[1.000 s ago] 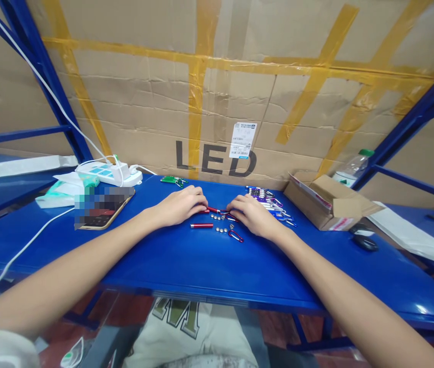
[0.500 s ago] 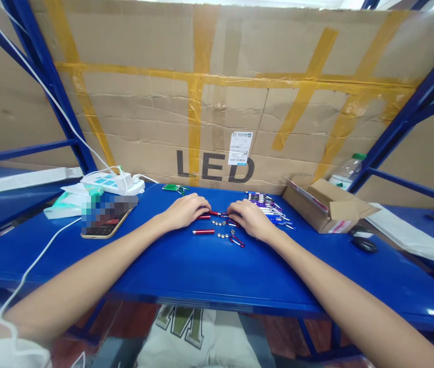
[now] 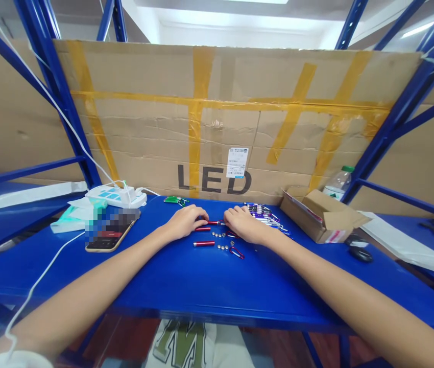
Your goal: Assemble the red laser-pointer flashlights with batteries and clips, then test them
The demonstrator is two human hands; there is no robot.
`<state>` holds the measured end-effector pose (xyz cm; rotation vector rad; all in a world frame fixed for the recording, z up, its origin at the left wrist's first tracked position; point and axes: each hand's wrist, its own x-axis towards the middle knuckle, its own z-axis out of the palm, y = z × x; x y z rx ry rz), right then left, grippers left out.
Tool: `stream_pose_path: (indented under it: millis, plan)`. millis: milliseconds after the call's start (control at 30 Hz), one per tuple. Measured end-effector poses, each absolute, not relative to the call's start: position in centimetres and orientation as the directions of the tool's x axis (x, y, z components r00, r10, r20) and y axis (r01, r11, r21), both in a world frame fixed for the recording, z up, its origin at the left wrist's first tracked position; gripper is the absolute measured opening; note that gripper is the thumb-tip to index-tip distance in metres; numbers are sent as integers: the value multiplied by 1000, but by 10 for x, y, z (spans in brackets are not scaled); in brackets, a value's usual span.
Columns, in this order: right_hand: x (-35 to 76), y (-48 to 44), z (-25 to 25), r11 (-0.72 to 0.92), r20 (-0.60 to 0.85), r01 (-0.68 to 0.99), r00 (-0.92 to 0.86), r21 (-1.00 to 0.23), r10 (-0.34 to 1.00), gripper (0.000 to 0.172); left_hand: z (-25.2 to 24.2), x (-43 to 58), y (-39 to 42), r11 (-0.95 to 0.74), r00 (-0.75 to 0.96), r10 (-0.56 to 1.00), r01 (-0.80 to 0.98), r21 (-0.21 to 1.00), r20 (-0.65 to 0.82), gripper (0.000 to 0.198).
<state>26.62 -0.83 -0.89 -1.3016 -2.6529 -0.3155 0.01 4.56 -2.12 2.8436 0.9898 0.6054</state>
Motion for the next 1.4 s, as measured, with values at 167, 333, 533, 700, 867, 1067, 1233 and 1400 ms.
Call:
stream_pose_path:
  millis: [167,333,533,700,867,1067,1233,1400]
  plan:
    - [256,-5,2,640,238,762,-643,104,727,18,-24,0,43,-782,700,620,591,200,356,24]
    - [250,1,-1,681,347,729,-623,-67,701,14,-25,-1,44,-784,672,609,590,193,421,23]
    - [254,7,-13,667,432,713,-544,-214,719,2,-23,-4,42,-801,639,590,536,265,494,21]
    - [257,10,-16,663,432,674,-518,-325,738,14,-21,-4,34,-807,631,587,505,306,507,20]
    - [256,14,-14,660,414,656,-521,-365,747,23,-20,-5,32,-821,636,569,483,306,521,21]
    - [257,14,-15,680,451,614,-514,-400,729,21,-20,-7,31,-830,648,554,476,291,523,20]
    - [255,11,-14,681,454,594,-510,-428,731,19,-18,-7,29,-836,659,543,482,263,520,22]
    - [254,9,-14,673,482,572,-472,-469,738,15,-17,-6,27,-839,659,531,494,226,532,25]
